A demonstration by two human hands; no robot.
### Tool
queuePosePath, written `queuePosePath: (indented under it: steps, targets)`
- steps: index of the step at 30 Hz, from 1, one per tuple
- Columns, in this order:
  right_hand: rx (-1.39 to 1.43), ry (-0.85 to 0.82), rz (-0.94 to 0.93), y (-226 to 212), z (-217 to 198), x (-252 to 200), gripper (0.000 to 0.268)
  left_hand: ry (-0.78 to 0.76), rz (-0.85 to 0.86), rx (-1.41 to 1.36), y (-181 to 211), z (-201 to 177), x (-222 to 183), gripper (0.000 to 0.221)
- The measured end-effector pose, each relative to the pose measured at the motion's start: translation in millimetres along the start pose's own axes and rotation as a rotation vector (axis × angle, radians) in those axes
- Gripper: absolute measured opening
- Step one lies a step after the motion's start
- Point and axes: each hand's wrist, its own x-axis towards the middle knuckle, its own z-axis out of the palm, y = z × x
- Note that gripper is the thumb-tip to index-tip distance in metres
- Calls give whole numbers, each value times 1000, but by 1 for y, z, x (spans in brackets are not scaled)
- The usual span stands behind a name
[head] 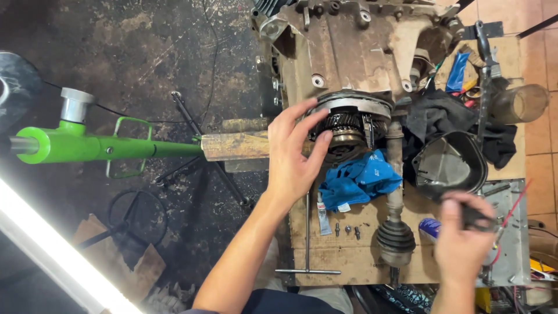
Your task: Cleaning and scraping a transmission gear assembly to prepare for reassembly
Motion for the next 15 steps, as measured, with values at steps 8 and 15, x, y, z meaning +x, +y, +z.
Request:
queuePosePath:
  steps: [8,15]
  targets:
    - [999,-150,-190,-62,43,113,26,-15,-6,119,-18,9,10,41]
    - [888,-227,-182,-69,71,152,39,0,11,145,-31,11,13,35]
